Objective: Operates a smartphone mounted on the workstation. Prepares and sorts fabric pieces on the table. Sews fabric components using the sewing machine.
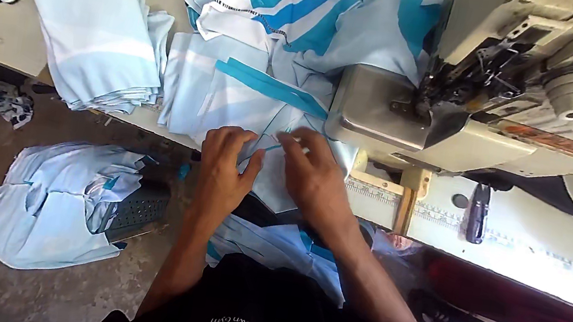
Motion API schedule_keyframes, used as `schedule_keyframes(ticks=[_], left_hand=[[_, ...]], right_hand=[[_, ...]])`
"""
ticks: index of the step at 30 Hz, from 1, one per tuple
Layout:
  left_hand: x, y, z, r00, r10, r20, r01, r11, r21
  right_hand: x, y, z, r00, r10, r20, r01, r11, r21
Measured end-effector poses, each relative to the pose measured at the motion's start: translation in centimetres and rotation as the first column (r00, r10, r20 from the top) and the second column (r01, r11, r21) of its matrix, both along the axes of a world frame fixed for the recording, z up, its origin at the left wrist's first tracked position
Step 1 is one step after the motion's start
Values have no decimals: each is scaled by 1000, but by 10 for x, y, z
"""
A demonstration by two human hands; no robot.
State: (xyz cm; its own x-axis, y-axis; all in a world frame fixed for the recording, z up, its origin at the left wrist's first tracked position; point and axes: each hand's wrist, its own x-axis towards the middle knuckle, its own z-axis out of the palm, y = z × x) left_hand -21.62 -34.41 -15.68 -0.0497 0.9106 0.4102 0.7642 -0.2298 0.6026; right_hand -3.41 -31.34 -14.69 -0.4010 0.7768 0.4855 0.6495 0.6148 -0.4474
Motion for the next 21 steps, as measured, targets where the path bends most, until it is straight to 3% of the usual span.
schedule_keyframes(ticks=[3, 6, 11, 15, 18, 19, 21], left_hand=[[-4, -7, 1, 998, -3, 60, 2, 1000, 26], [-12, -16, -1, 990, -5, 142, -6, 997, 75], [6, -26, -25, 911, -189, 367, 39, 924, 379], [54, -27, -41, 892, -268, 363, 142, 931, 337], [65, -19, -44, 917, -274, 288, 187, 937, 296], [63, -17, -45, 927, -290, 237, 221, 935, 278], [54, -15, -51, 940, -321, 120, 274, 914, 301]], right_hand=[[-17, 27, -8, 983, 15, 182, -24, 998, 50], [-8, 40, -13, 979, 40, 199, -70, 987, 144], [18, 19, 26, 990, 137, -14, -131, 969, 211], [45, -6, 75, 944, 231, -235, -148, 935, 323], [80, -27, 110, 803, 319, -503, -163, 930, 330], [100, -35, 117, 760, 311, -570, -171, 943, 287], [143, -67, 137, 796, 137, -589, -154, 988, 23]])
